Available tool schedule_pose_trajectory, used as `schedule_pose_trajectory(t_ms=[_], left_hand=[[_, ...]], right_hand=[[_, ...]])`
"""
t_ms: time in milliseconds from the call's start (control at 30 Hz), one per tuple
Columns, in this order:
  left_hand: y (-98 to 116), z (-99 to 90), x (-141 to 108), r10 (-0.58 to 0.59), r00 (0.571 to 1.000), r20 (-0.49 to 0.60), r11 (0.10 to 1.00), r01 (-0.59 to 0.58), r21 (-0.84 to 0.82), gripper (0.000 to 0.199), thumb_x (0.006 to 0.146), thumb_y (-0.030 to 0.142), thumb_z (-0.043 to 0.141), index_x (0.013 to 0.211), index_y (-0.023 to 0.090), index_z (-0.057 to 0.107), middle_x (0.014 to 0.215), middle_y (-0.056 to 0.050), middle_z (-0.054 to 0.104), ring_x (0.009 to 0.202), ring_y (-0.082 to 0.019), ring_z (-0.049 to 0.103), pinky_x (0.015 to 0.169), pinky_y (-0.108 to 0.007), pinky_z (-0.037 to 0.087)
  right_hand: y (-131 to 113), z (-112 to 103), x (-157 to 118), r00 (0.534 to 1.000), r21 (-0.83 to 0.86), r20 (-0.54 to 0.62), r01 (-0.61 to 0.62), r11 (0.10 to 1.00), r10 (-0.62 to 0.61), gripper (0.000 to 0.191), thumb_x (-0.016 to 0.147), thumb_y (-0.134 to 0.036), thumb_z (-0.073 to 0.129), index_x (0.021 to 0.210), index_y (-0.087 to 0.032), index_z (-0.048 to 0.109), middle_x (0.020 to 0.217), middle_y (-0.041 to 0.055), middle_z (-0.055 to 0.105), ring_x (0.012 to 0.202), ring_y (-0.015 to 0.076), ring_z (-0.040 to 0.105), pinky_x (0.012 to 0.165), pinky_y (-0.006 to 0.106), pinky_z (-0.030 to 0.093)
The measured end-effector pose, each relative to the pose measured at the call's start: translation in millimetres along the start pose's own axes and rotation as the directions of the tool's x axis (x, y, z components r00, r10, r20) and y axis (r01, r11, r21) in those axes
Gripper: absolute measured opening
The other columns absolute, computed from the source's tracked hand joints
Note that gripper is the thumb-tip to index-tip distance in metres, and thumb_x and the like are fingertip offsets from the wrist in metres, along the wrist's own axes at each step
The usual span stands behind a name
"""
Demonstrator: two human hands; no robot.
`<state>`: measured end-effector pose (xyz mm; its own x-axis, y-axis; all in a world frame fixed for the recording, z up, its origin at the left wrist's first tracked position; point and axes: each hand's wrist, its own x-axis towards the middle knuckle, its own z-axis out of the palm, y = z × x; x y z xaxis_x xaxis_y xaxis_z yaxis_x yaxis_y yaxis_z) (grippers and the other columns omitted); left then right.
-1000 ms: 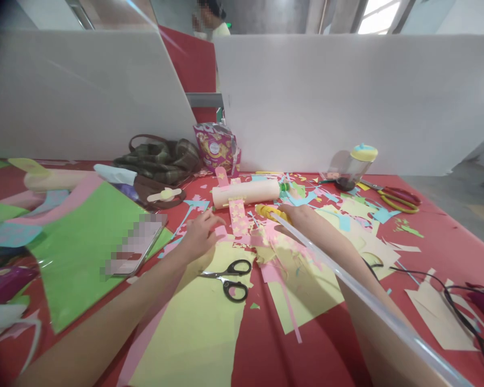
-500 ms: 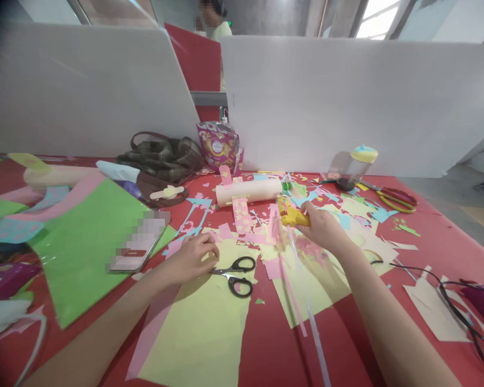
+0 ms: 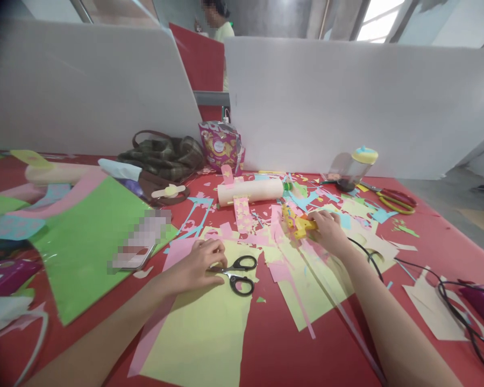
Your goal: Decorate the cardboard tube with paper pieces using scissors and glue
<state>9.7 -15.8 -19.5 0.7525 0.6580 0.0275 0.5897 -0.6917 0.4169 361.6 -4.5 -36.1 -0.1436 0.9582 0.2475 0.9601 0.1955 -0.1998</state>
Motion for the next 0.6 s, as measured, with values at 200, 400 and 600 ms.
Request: schedule_pose_trajectory(t_ms=[200,400,600], left_hand=[[-1.6,3.9,1.2,0.027,0.998,-0.055,0.997,-0.024,0.067,0.01,0.073,0.028,0.053,0.072,0.018,0.055,0.084,-0.003,0.048,0.084,-0.017,0.043,0.075,-0.032,0.027],[-0.6,7.2,1.7,0.042,0.994,-0.103,0.992,-0.029,0.12,0.012,0.075,0.028,0.051,0.071,0.018,0.055,0.083,-0.003,0.047,0.084,-0.017,0.042,0.077,-0.034,0.026],[-1.1,9.8,1.8,0.055,0.99,-0.129,0.991,-0.038,0.129,0.01,0.077,0.026,0.049,0.073,0.018,0.054,0.084,-0.002,0.046,0.084,-0.016,0.041,0.078,-0.034,0.026]], right_hand=[[4.5,1.6,-2.7,0.997,0.113,0.001,-0.077,0.991,0.078,0.016,0.07,-0.025,0.044,0.085,-0.02,0.043,0.082,0.0068,0.056,0.074,0.0222,0.053,0.063,0.035,0.042],[3.2,-0.6,-0.8,0.981,0.143,0.004,-0.194,0.971,0.195,0.017,0.077,-0.032,0.036,0.079,-0.019,0.046,0.072,0.0048,0.057,0.064,0.0204,0.055,0.053,0.03,0.042],[5.3,1.2,5.0,0.969,0.079,0.01,-0.246,0.966,0.246,0.02,0.078,-0.032,0.034,0.07,-0.018,0.045,0.068,0.0056,0.055,0.064,0.02,0.054,0.057,0.03,0.041]])
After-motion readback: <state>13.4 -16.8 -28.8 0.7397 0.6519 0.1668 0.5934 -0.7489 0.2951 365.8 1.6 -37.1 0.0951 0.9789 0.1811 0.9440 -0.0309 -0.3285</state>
